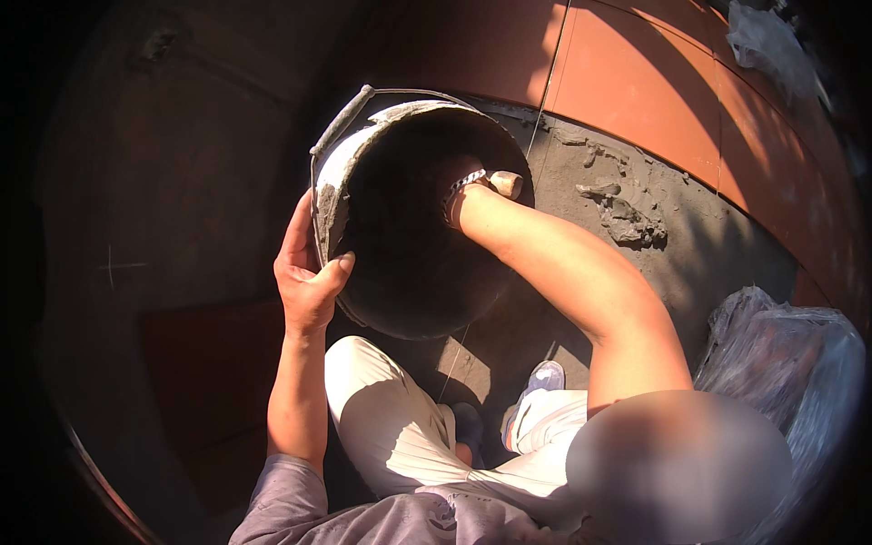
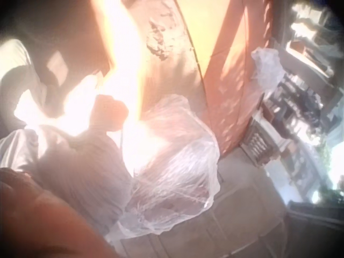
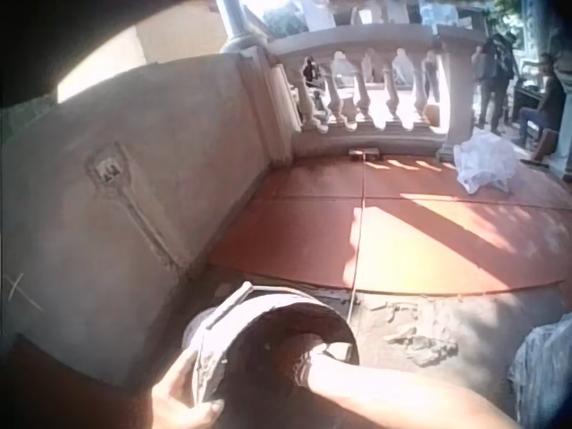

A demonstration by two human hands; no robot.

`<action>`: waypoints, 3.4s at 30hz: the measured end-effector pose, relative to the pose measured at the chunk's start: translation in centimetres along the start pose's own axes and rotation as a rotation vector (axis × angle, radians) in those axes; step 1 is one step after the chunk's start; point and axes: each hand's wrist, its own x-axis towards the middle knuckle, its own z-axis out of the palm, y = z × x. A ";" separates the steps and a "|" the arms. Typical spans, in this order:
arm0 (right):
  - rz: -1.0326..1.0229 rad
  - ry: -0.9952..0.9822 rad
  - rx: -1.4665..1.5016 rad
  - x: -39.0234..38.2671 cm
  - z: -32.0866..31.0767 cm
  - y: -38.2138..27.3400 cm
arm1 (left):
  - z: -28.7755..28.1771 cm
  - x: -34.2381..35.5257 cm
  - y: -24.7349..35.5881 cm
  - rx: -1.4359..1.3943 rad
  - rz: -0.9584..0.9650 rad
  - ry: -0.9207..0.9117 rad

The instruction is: The person spreads cement on a tiled floor using a notched trowel, then places a terracotta tile and taps it with a rubber mallet to level it. The person repeats the process by scooping more cement and preparing the next section.

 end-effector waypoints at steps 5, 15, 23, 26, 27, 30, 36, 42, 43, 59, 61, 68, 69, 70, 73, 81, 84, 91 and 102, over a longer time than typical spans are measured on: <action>-0.121 -0.170 -0.017 -0.3 4.2 -6.3 | -1.4 -1.2 -0.6 -0.032 -0.043 -0.037; 0.070 -0.350 -0.150 -2.0 -0.1 -1.9 | -3.6 0.1 -1.4 -0.082 -0.029 -0.027; 0.022 -0.296 -0.237 -0.7 -6.4 -1.0 | -4.4 0.9 -2.8 -0.117 -0.010 -0.058; 0.032 -0.357 -0.220 0.5 -5.4 -3.1 | -4.5 0.5 -2.7 -0.120 -0.028 -0.037; -0.052 -0.309 -0.177 1.3 -3.8 -4.8 | -4.6 0.4 -2.5 -0.115 -0.026 -0.045; -0.166 -0.433 -0.409 0.0 0.5 -8.9 | -4.6 0.6 -1.5 -0.095 -0.002 -0.078; -0.164 -0.617 -0.286 -6.4 -4.2 -3.6 | -4.9 0.6 -0.9 -0.060 -0.050 -0.082; 0.088 -0.596 -0.301 -3.6 -3.4 -0.7 | -4.3 -0.1 -1.6 -0.047 -0.032 -0.050; 0.026 -0.557 -0.306 -3.3 -1.5 -1.0 | -4.2 0.0 -1.7 -0.035 -0.018 -0.056; -0.370 -0.224 0.392 -5.1 7.0 -4.7 | -4.4 0.1 -2.6 -0.158 -0.023 -0.019; -0.372 -0.197 0.477 -5.3 7.8 -5.6 | -4.7 0.1 -2.3 -0.138 -0.022 -0.006; -0.226 -0.160 0.672 -5.2 9.4 -8.1 | -4.8 0.7 -1.7 -0.177 -0.002 0.031; -0.249 -0.058 0.696 -5.4 9.4 -8.1 | -4.8 0.8 -1.8 -0.178 -0.015 0.035; -0.313 -0.059 0.615 -5.6 9.4 -8.1 | -4.8 0.9 -1.9 -0.174 -0.005 0.034; -0.355 -0.070 0.575 -6.5 8.3 -8.0 | -4.9 1.2 -2.1 -0.169 0.003 0.044; -0.085 -0.086 1.052 -13.1 -0.9 -4.6 | -5.1 0.7 -1.3 -0.097 0.030 0.083; -0.054 0.024 1.002 -18.6 -3.3 -0.8 | -5.9 0.9 -0.9 -0.097 0.040 0.103; 0.384 0.382 0.386 -31.3 1.1 8.9 | -7.8 2.0 -1.4 -0.120 -0.005 0.070; 0.565 0.521 0.224 -30.2 5.5 11.2 | -4.2 0.6 -0.7 -0.049 0.030 0.168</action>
